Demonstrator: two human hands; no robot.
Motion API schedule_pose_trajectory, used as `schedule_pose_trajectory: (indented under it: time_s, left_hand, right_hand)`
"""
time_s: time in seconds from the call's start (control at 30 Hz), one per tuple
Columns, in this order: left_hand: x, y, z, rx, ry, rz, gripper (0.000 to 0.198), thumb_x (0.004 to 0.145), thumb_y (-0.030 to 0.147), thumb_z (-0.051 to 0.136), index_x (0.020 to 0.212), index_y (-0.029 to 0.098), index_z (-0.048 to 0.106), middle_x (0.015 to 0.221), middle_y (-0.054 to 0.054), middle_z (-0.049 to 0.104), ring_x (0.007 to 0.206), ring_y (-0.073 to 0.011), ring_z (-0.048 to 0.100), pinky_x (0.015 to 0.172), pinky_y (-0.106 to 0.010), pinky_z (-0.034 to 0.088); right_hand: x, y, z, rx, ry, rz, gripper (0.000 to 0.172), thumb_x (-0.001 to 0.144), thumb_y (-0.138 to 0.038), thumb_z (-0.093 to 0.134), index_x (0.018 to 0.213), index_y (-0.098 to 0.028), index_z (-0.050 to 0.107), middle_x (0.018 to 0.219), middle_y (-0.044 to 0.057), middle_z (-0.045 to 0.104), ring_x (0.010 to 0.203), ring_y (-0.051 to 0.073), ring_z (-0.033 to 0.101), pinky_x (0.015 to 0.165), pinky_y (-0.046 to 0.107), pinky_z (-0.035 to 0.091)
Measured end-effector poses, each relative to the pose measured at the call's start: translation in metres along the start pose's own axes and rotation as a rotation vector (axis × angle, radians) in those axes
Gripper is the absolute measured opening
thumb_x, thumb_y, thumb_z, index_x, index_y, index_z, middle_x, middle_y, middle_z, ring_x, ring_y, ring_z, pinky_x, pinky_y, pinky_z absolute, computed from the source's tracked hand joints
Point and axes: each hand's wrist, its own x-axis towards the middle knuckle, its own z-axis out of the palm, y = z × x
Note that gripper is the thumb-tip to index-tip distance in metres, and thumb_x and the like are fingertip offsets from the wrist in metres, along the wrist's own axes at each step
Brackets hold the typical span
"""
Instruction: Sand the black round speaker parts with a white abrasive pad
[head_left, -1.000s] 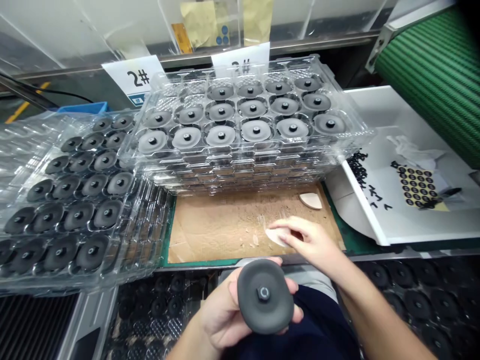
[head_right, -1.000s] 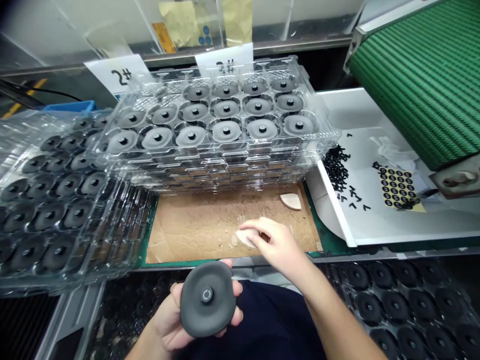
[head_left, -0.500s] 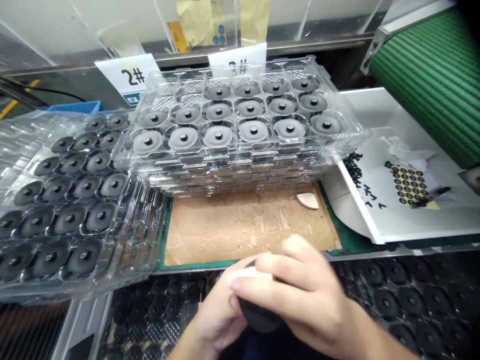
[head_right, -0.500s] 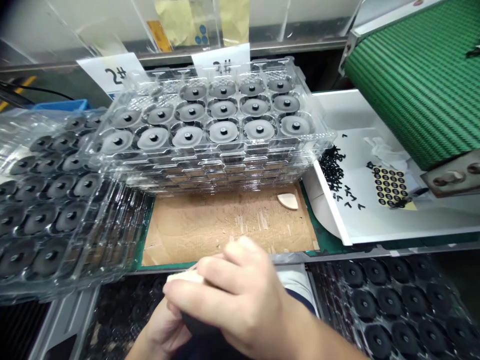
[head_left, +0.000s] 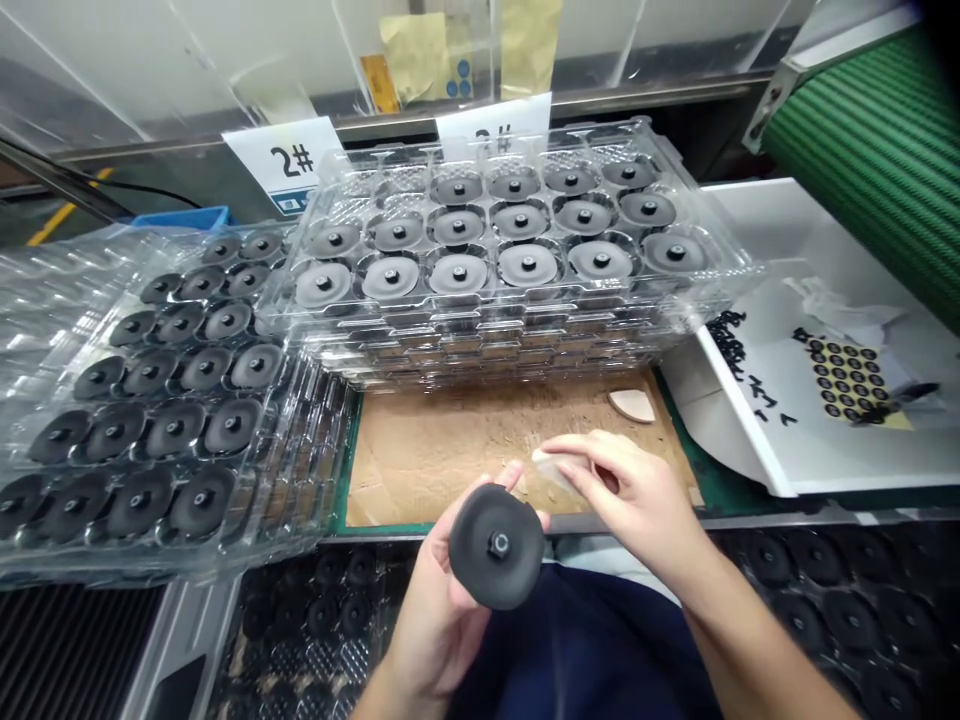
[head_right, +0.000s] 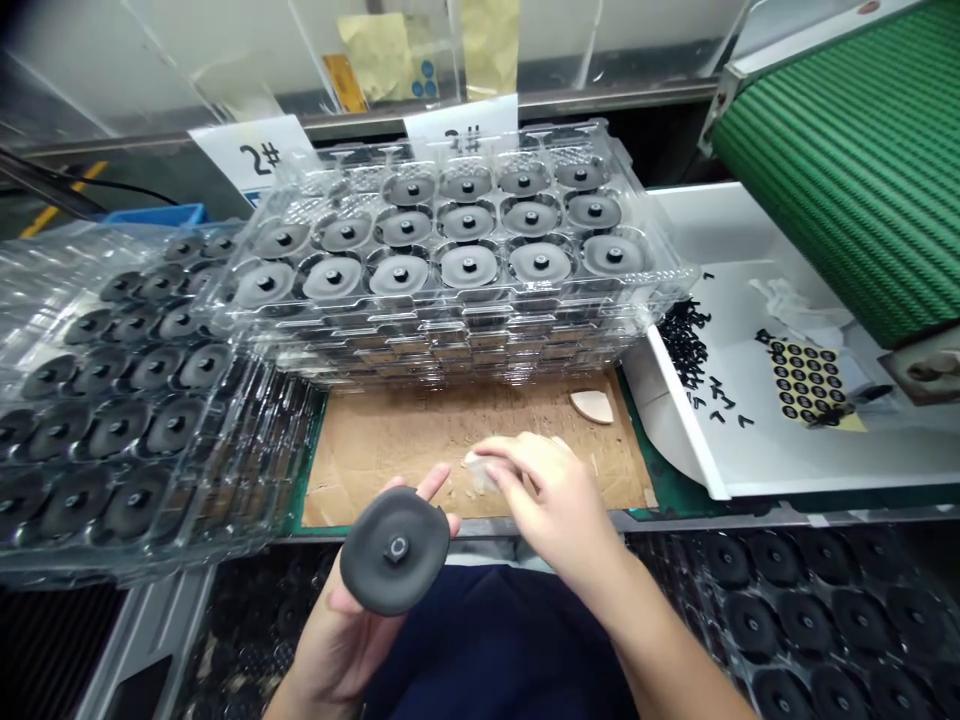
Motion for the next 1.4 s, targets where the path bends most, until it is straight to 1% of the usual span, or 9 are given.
schedule_pose_trajectory:
  time_s: [0.2, 0.4, 0.5, 0.63, 0.77, 0.97, 1.13, 1.23, 1.4]
  left_hand:
    - [-0.001, 0.001, -0.007, -0.04, 0.03, -0.006, 0.056, 0.051, 0.035, 0.084, 0.104, 0.026, 0.068, 0.11, -0.006, 0.07, 0.098, -0.0223, 0.065, 0.087, -0.027, 0.048]
    - [0.002, -0.004, -0.005, -0.006, 0.034, -0.03, 0.064, 0.049, 0.035, 0.085, 0.109, 0.026, 0.065, 0.11, -0.005, 0.069, 0.096, -0.0221, 0.065, 0.082, -0.025, 0.051]
    - [0.0, -0.007, -0.008, 0.029, 0.072, -0.022, 0.052, 0.059, 0.035, 0.081, 0.108, 0.025, 0.065, 0.109, -0.005, 0.069, 0.102, -0.0212, 0.062, 0.089, -0.027, 0.048]
    - [0.0, -0.008, -0.01, 0.058, 0.13, -0.037, 0.053, 0.06, 0.031, 0.081, 0.11, 0.025, 0.064, 0.111, -0.006, 0.068, 0.106, -0.0246, 0.06, 0.094, -0.031, 0.046]
    - [-0.001, -0.005, -0.002, 0.044, 0.096, -0.068, 0.045, 0.06, 0.031, 0.08, 0.103, 0.024, 0.068, 0.106, -0.005, 0.07, 0.105, -0.0234, 0.061, 0.094, -0.03, 0.045]
    - [-0.002, 0.001, 0.006, -0.003, 0.052, -0.052, 0.056, 0.045, 0.032, 0.087, 0.098, 0.027, 0.07, 0.102, 0.0, 0.072, 0.091, -0.0159, 0.065, 0.082, -0.02, 0.049]
    - [0.002, -0.003, 0.005, 0.012, -0.023, -0.098, 0.045, 0.056, 0.03, 0.083, 0.097, 0.02, 0.07, 0.088, -0.001, 0.071, 0.083, -0.016, 0.064, 0.079, -0.022, 0.05]
    - [0.001, -0.002, 0.002, 0.043, -0.067, -0.163, 0.038, 0.063, 0.031, 0.078, 0.099, 0.02, 0.069, 0.084, -0.001, 0.07, 0.08, -0.0171, 0.065, 0.08, -0.026, 0.051]
    - [0.0, -0.001, -0.002, 0.13, -0.116, -0.173, 0.041, 0.059, 0.035, 0.08, 0.096, 0.018, 0.071, 0.084, -0.003, 0.071, 0.081, -0.0183, 0.064, 0.078, -0.027, 0.052]
  right_hand:
    - [-0.026, 0.029, 0.024, 0.102, -0.09, 0.16, 0.021, 0.087, -0.029, 0.052, 0.096, -0.019, 0.069, 0.094, 0.006, 0.072, 0.082, 0.018, 0.067, 0.067, 0.028, 0.053]
    - [-0.017, -0.036, -0.002, 0.157, 0.148, -0.041, 0.02, 0.089, -0.022, 0.051, 0.106, -0.023, 0.062, 0.1, 0.003, 0.068, 0.09, 0.016, 0.063, 0.073, 0.024, 0.051]
    - [-0.011, -0.063, -0.005, 0.172, -0.015, -0.284, 0.022, 0.089, -0.013, 0.048, 0.106, -0.015, 0.062, 0.092, 0.006, 0.067, 0.083, 0.015, 0.062, 0.076, 0.025, 0.051]
    - [-0.003, -0.07, 0.0, 0.121, -0.311, -0.226, 0.021, 0.087, -0.008, 0.048, 0.095, -0.016, 0.065, 0.087, 0.003, 0.067, 0.077, 0.012, 0.061, 0.07, 0.021, 0.049]
    - [-0.001, -0.068, 0.002, 0.122, -0.062, -0.292, 0.023, 0.09, -0.013, 0.044, 0.102, -0.011, 0.063, 0.086, 0.008, 0.066, 0.078, 0.016, 0.061, 0.071, 0.026, 0.049]
    - [-0.018, -0.062, -0.022, 0.033, -0.277, -0.149, 0.02, 0.086, -0.01, 0.05, 0.093, -0.019, 0.066, 0.076, 0.0, 0.064, 0.066, 0.011, 0.059, 0.058, 0.02, 0.045]
    - [-0.011, -0.056, -0.016, -0.221, 0.066, -0.354, 0.025, 0.092, -0.014, 0.041, 0.096, -0.014, 0.066, 0.071, 0.004, 0.062, 0.063, 0.016, 0.052, 0.059, 0.029, 0.038]
    - [0.003, -0.052, -0.01, -0.067, -0.093, -0.611, 0.031, 0.095, -0.014, 0.036, 0.096, -0.018, 0.066, 0.072, 0.001, 0.064, 0.064, 0.014, 0.049, 0.063, 0.029, 0.036]
    - [0.003, -0.057, -0.012, -0.146, -0.089, -0.472, 0.029, 0.095, -0.016, 0.038, 0.095, -0.016, 0.067, 0.075, 0.003, 0.064, 0.065, 0.015, 0.046, 0.062, 0.03, 0.031]
